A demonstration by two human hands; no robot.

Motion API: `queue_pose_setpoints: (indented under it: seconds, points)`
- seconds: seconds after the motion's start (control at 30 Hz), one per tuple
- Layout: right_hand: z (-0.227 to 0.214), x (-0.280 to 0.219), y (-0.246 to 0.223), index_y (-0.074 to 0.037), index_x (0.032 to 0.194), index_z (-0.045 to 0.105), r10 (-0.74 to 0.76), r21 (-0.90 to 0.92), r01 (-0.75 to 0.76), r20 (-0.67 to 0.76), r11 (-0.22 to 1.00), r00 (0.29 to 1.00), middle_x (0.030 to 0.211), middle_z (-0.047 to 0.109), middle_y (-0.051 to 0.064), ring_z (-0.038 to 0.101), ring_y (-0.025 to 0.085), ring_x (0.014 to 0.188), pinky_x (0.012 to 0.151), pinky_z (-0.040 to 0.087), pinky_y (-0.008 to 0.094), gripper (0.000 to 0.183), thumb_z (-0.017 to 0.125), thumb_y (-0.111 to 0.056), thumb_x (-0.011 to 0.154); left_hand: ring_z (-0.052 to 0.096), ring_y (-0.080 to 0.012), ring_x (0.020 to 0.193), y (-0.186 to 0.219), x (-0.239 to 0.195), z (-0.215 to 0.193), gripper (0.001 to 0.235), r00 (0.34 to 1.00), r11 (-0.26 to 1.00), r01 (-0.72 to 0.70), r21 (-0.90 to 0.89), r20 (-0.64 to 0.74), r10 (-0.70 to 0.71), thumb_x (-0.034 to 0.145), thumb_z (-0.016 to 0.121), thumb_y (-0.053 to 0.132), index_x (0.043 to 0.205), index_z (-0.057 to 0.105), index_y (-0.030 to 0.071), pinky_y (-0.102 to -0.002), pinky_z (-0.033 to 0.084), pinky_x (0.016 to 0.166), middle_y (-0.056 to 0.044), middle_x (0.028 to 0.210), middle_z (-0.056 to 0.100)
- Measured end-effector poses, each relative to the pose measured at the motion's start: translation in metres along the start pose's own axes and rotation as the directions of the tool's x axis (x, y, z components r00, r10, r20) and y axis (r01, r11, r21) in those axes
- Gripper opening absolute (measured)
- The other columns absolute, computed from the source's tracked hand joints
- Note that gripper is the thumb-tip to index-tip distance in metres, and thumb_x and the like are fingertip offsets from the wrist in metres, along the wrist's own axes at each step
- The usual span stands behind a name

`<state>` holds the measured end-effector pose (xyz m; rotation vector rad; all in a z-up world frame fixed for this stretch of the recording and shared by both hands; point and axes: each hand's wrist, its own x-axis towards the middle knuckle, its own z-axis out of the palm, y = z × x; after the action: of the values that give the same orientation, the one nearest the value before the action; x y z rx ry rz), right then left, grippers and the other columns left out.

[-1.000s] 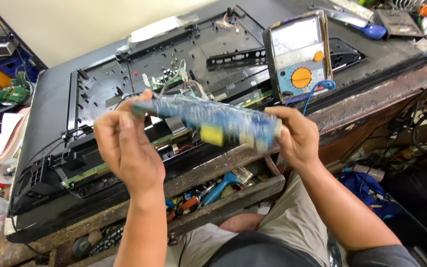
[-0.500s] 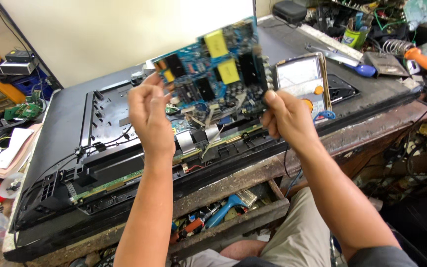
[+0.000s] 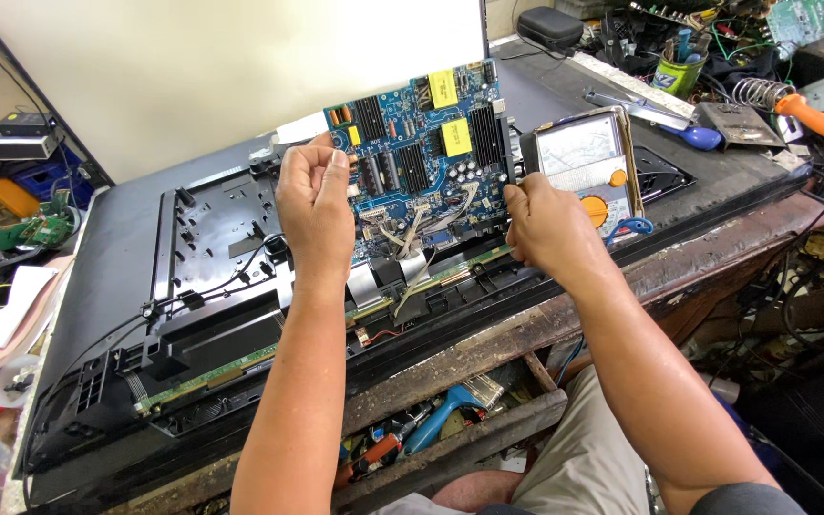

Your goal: The person holds a blue circuit board on their lap and uses a multimeter to test various points on the board. They then use a soldering iron to apply heat to specific components and solder joints on the board.

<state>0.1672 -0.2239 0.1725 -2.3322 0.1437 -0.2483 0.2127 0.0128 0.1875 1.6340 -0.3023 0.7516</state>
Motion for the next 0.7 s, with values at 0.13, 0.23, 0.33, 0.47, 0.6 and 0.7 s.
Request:
queue_pose_setpoints:
  seconds: [0.13, 0.23, 0.33, 0.47, 0.6, 0.7]
  points:
    - [0.007, 0.005, 0.007, -0.008, 0.101, 0.064, -0.01, -0.077, 0.01, 0.007, 0.997, 1.0, 0.056, 0.069, 0.009, 0.074, 0.034, 0.061, 0.076, 0.057, 0.05, 0.049, 0.041, -0.051, 0.107, 0.058, -0.0458, 0.134, -0.006, -0.001, 0.005, 0.01, 1.0, 0.999, 0.03, -0.026, 0.009, -0.03, 0.105, 0.055, 0.017, 0.102, 0.061, 0.01, -0.057, 0.043, 0.112, -0.032, 0.137, 0.057]
    - [0.009, 0.008, 0.013, -0.009, 0.101, 0.063, -0.008, -0.076, 0.008, 0.012, 0.997, 1.0, 0.055, 0.069, 0.007, 0.076, 0.033, 0.063, 0.08, 0.057, 0.049, 0.052, 0.04, -0.056, 0.104, 0.058, -0.0447, 0.135, -0.008, 0.002, 0.006, 0.012, 0.998, 0.998, 0.056, 0.003, 0.007, -0.056, 0.105, 0.056, 0.023, 0.105, 0.063, 0.014, -0.057, 0.044, 0.113, -0.029, 0.139, 0.057]
    - [0.01, 0.01, 0.016, -0.01, 0.102, 0.064, -0.001, -0.081, 0.002, 0.015, 0.997, 1.0, 0.057, 0.07, 0.006, 0.076, 0.031, 0.065, 0.08, 0.057, 0.048, 0.049, 0.041, -0.053, 0.105, 0.057, -0.0458, 0.136, -0.009, 0.001, 0.006, 0.013, 0.999, 0.999, 0.048, -0.002, 0.01, -0.048, 0.106, 0.056, 0.023, 0.106, 0.063, 0.012, -0.057, 0.043, 0.113, -0.03, 0.14, 0.057]
    - [0.008, 0.013, 0.019, -0.007, 0.105, 0.063, -0.014, -0.084, 0.017, 0.032, 0.996, 0.999, 0.058, 0.071, 0.008, 0.077, 0.034, 0.068, 0.084, 0.057, 0.049, 0.047, 0.041, -0.049, 0.104, 0.056, -0.0466, 0.136, -0.008, 0.0, 0.007, 0.014, 0.999, 0.999, 0.05, -0.006, 0.008, -0.05, 0.106, 0.056, 0.024, 0.108, 0.063, 0.012, -0.058, 0.043, 0.115, -0.031, 0.14, 0.056]
    - [0.005, 0.006, 0.011, -0.007, 0.107, 0.064, -0.001, -0.094, 0.005, 0.035, 0.996, 0.999, 0.059, 0.072, 0.008, 0.077, 0.033, 0.07, 0.085, 0.057, 0.049, 0.046, 0.041, -0.046, 0.104, 0.055, -0.047, 0.137, -0.007, 0.0, 0.007, 0.015, 0.999, 0.999, 0.045, -0.005, 0.006, -0.045, 0.106, 0.057, 0.024, 0.108, 0.062, 0.01, -0.058, 0.042, 0.114, -0.031, 0.14, 0.056]
    - [0.005, 0.005, 0.012, -0.006, 0.112, 0.063, 0.003, -0.105, 0.001, 0.041, 0.994, 0.999, 0.061, 0.073, 0.008, 0.078, 0.033, 0.071, 0.086, 0.058, 0.05, 0.046, 0.041, -0.046, 0.104, 0.057, -0.0445, 0.135, -0.007, 0.0, 0.007, 0.014, 0.998, 0.998, 0.058, 0.015, 0.001, -0.058, 0.105, 0.057, 0.024, 0.107, 0.062, 0.011, -0.057, 0.043, 0.114, -0.029, 0.138, 0.057]
